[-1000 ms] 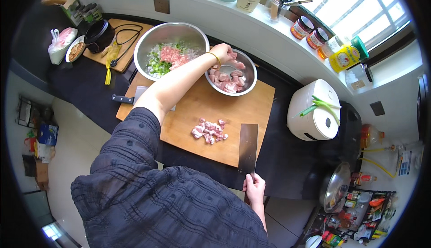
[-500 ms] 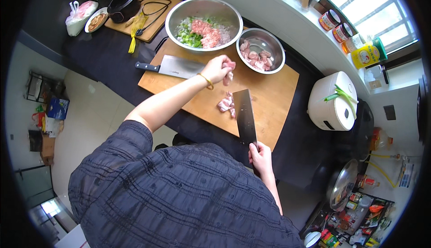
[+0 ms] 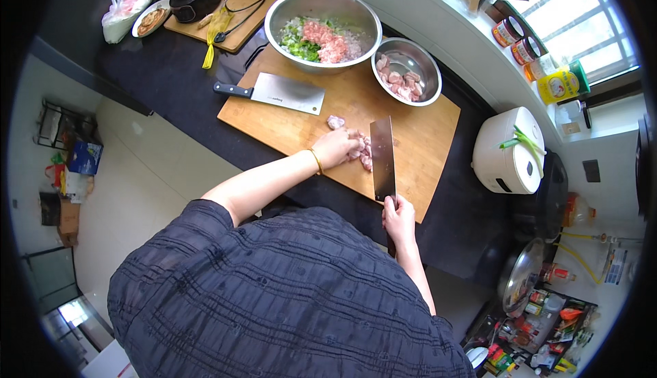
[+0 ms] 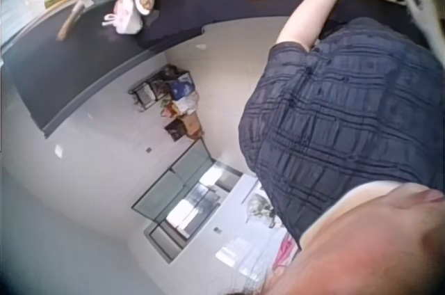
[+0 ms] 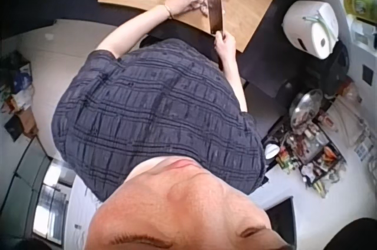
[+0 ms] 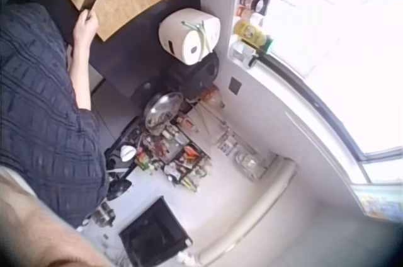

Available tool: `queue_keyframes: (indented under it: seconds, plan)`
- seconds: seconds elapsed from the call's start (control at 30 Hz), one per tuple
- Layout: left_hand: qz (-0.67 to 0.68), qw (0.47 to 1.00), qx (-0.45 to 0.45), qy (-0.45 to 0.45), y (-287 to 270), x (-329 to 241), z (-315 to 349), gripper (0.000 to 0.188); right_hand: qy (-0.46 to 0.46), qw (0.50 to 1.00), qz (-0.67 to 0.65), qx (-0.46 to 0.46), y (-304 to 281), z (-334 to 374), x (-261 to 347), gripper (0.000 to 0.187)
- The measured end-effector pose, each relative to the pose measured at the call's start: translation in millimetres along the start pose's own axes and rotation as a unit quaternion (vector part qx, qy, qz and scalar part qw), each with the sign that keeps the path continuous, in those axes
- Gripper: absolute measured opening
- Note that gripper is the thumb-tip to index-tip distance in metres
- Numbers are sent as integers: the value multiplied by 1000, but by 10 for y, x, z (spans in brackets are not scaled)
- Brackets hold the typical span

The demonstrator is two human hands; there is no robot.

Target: The person chops pieces of raw meat into smaller cubes on a wooden cutting board using a cleaver. They periodically transfer the chopped meat into a metal bowl. Later, they use two knives simultaneously to mince the meat further.

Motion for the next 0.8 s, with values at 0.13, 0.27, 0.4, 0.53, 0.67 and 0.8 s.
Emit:
queue_keyframes:
  seconds: [0.13, 0.27, 0.4, 0.53, 0.67, 0.8]
  plan:
    - [0, 995, 54, -79, 235, 90, 31, 20, -5, 999, 36, -7, -19, 59, 126, 23]
    - [-34, 988, -24, -151, 172, 56, 304, 23, -21, 993, 118, -16, 34, 68, 290, 22]
    - [-49, 987, -99, -118, 14, -85, 415, 24, -23, 978, 207, -7, 141, 30, 465, 21]
    - [-104, 984, -130, -54, -5, -162, 443, 27, -9, 976, 217, -12, 125, -83, 351, 22]
    - [-48, 983, -123, -124, 158, 83, 326, 32, -4, 977, 204, -65, -17, -190, 305, 25]
    - [-36, 977, -164, -134, -225, 97, 339, 36, 18, 982, 181, -42, -76, -185, 367, 25]
Point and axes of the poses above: each hand's wrist, its own z-axis away from the middle knuckle, its own y-axis out of the palm, x = y × z, the point moved 10 cm from there along -z, towards the middle knuckle, and after that the axes turned 15 degrees about x, right-handed, at the moved point
